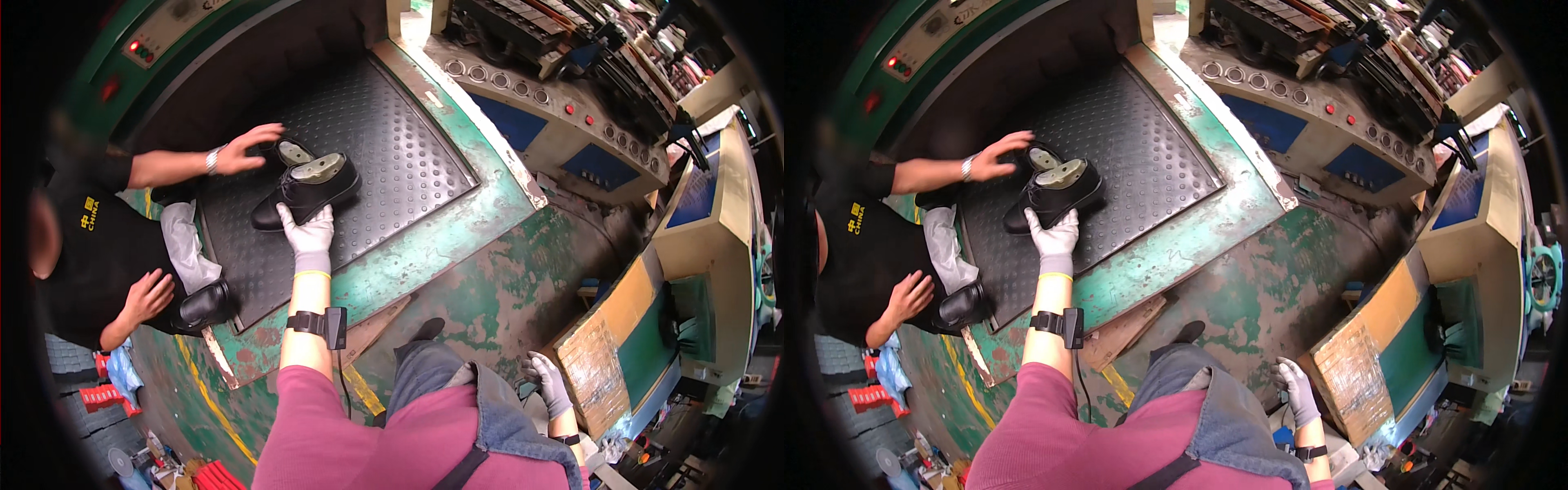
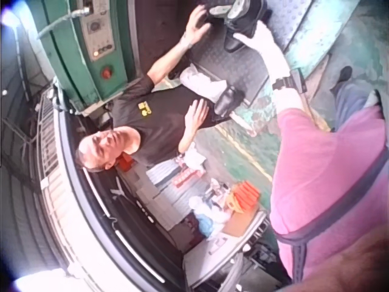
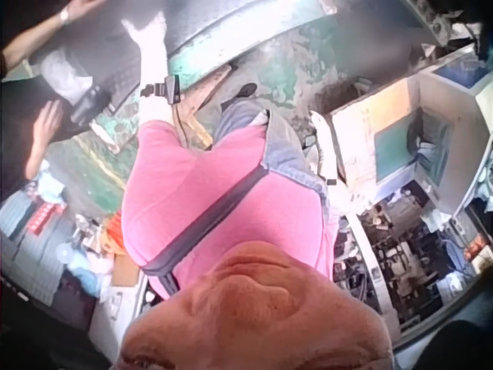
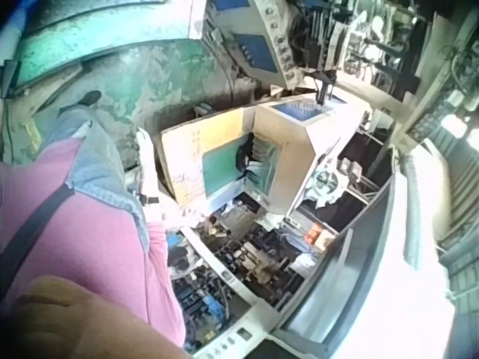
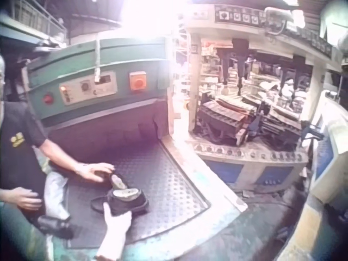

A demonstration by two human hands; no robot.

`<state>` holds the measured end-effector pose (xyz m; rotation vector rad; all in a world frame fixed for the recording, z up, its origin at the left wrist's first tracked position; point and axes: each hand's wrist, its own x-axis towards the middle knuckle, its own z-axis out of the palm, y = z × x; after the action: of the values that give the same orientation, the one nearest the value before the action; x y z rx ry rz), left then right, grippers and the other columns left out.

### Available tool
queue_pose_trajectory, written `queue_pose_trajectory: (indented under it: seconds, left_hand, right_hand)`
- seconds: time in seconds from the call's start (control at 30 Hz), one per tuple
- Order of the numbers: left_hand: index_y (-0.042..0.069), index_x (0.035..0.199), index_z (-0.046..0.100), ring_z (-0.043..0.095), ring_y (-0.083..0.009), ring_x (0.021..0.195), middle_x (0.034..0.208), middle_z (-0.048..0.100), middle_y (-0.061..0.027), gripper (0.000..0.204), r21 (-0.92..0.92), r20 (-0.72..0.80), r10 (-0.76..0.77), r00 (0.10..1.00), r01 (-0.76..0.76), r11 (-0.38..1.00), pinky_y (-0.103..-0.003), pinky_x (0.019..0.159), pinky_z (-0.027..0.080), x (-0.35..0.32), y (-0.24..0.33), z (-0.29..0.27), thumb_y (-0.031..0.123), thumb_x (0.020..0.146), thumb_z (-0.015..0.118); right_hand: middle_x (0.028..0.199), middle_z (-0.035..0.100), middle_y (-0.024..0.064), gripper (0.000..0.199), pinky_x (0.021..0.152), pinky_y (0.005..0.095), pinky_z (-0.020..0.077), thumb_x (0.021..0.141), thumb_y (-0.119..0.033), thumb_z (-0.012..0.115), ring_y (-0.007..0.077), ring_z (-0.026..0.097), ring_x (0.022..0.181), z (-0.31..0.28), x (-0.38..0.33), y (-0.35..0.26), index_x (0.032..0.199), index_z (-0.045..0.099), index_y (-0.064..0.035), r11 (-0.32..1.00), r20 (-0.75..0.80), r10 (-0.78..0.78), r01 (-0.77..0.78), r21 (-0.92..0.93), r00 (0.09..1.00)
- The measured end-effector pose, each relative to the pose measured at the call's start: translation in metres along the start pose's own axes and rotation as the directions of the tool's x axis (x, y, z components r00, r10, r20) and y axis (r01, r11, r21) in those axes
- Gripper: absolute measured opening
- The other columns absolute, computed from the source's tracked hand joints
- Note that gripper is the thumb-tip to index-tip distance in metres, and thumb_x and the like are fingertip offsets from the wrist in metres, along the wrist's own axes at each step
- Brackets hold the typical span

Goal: Operating a hydraulic press to attach soles to shoes in a manufacturing environment.

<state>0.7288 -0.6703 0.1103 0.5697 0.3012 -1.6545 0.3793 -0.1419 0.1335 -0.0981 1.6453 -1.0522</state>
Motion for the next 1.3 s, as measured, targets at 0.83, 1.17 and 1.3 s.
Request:
queue_pose_trajectory:
  seconds: [0.83,1.17,1.3]
  left_hand:
    - [0.000,0.145,0.038,0.047,-0.0343,0.134,0.148,0.044,-0.0192,0.072,0.427,-0.148,-0.012,0.989,0.075,0.901,-0.052,0.112,0.038,0.041,0.079,-0.019,0.053,0.097,0.050]
    - [0.000,0.130,0.052,0.063,-0.0232,0.101,0.114,0.065,-0.0148,0.037,0.767,0.271,0.531,0.803,-0.514,0.385,-0.036,0.092,0.051,-0.067,0.013,-0.004,0.015,0.096,0.047]
    - [0.003,0.108,0.066,0.060,-0.0108,0.076,0.086,0.066,-0.0043,0.018,0.781,0.564,0.075,0.822,-0.561,0.273,-0.025,0.072,0.049,-0.142,-0.140,0.014,0.011,0.099,0.053]
  right_hand:
    - [0.110,0.068,0.0087,0.043,0.077,0.0306,0.0520,0.099,-0.035,0.055,0.0190,0.066,0.091,-0.024,-0.017,0.066,0.131,0.056,-0.0054,0.988,-0.183,0.120,-0.099,0.116,0.976]
    - [0.102,0.069,0.0113,0.036,0.070,0.0349,0.0550,0.098,-0.034,0.056,0.0238,0.067,0.085,-0.063,-0.040,0.201,0.121,0.058,-0.0071,0.944,-0.279,0.269,-0.194,0.267,0.922]
    - [0.097,0.066,0.0109,0.041,0.068,0.0362,0.0541,0.097,-0.036,0.057,0.0252,0.069,0.081,-0.078,-0.071,0.264,0.124,0.057,-0.0051,0.942,-0.335,0.276,-0.183,0.283,0.901]
